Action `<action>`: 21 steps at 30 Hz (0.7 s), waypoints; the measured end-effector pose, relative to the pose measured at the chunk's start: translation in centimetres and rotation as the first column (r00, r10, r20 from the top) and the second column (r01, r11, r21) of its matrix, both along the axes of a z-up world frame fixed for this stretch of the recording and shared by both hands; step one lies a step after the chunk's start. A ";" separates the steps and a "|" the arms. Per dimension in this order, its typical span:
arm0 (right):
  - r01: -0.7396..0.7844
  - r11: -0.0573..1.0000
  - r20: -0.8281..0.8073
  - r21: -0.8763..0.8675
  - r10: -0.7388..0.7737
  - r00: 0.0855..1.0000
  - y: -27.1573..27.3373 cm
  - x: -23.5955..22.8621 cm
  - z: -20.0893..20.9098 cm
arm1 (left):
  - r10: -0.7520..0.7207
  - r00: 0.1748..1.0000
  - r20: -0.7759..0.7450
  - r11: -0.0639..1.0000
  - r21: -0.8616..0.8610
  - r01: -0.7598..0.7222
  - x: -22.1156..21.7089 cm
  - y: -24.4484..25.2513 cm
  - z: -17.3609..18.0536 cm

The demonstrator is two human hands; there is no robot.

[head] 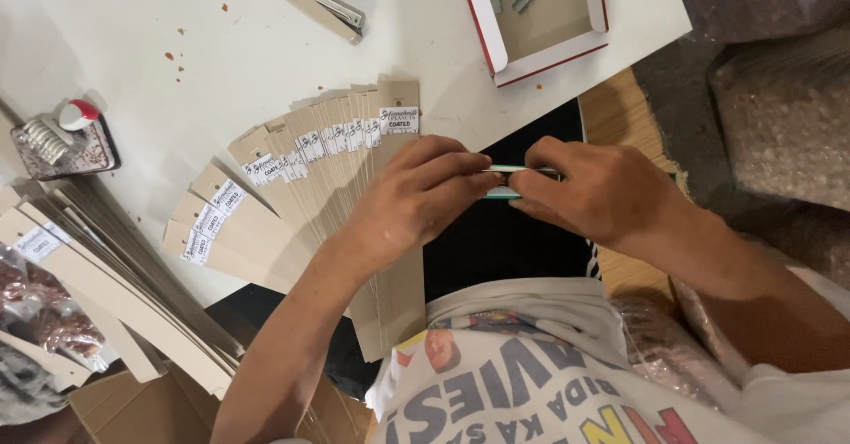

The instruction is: The person staples a stack of beige paper tags using a handheld stapler. They then reload the stapler with staples from a box and write on a piece of paper with a marker.

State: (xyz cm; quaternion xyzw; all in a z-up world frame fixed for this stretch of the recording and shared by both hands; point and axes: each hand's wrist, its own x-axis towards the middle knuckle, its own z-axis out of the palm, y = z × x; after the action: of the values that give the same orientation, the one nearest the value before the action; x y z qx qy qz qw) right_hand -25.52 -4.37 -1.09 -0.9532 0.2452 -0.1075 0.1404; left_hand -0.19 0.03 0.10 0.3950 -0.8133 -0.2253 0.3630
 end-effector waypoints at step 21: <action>0.074 0.992 -0.061 0.099 -0.068 0.996 0.3 -3.5 -0.3 | 0.093 0.977 0.194 0.946 -0.322 -0.026 -4.3 -15.7 -1.9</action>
State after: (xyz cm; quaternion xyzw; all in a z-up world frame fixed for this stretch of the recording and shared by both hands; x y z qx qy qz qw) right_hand -29.00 -4.11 -1.42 -0.9383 0.2879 -0.0724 0.1773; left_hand -4.48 -15.71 -1.82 0.3770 -0.8599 -0.0379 0.3421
